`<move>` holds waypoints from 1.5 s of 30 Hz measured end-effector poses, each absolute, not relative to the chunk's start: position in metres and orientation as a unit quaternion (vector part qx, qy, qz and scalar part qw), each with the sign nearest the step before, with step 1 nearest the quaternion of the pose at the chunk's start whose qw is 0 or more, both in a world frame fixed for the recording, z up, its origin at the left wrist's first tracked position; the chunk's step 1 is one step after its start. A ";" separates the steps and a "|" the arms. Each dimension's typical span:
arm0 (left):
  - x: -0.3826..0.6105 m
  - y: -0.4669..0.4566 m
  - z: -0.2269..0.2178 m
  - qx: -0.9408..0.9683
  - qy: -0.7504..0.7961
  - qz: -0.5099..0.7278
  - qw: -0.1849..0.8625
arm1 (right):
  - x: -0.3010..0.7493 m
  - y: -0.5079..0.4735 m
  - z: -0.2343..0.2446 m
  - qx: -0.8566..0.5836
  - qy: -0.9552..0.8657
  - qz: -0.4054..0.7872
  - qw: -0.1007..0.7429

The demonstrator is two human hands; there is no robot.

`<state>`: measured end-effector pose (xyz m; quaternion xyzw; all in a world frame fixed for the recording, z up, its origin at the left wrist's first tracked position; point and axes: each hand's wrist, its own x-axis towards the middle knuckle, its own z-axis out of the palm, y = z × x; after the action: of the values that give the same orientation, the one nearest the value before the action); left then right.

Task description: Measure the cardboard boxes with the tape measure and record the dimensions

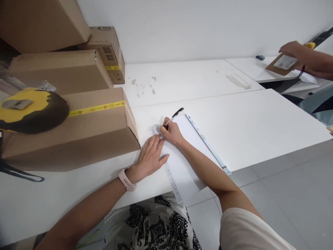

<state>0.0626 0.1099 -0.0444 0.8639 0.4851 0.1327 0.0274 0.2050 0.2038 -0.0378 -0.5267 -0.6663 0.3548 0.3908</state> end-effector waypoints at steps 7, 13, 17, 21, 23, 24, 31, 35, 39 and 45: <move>0.063 0.109 -0.041 0.865 0.486 0.116 0.033 | 0.205 0.204 -0.038 -0.527 -0.676 0.348 0.379; 0.063 0.110 -0.042 0.864 0.487 0.120 0.039 | 0.205 0.204 -0.037 -0.531 -0.673 0.342 0.385; 0.063 0.110 -0.043 0.863 0.488 0.124 0.042 | 0.206 0.204 -0.037 -0.535 -0.678 0.336 0.376; 0.063 0.110 -0.044 0.863 0.489 0.121 0.038 | 0.206 0.204 -0.038 -0.531 -0.680 0.336 0.377; 0.063 0.110 -0.044 0.864 0.487 0.119 0.038 | 0.206 0.204 -0.038 -0.529 -0.678 0.341 0.381; 0.063 0.110 -0.044 0.865 0.487 0.119 0.037 | 0.205 0.203 -0.039 -0.528 -0.677 0.341 0.383; 0.061 0.110 -0.045 0.866 0.481 0.135 0.033 | 0.213 0.212 -0.044 -0.517 -0.696 0.258 0.427; 0.061 0.110 -0.050 0.862 0.476 0.174 0.024 | 0.228 0.224 -0.052 -0.470 -0.788 0.125 0.378; 0.063 0.103 -0.037 0.846 0.425 0.319 -0.048 | 0.236 0.231 -0.061 -0.464 -0.826 0.074 0.312; 0.027 0.071 0.048 0.740 0.341 0.535 -0.222 | 0.236 0.238 -0.071 -0.465 -0.819 0.076 0.326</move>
<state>0.0271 0.0706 0.0475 0.7404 0.3411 0.5350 -0.2219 0.2363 0.2377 -0.0710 -0.4655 -0.8192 0.0760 0.3264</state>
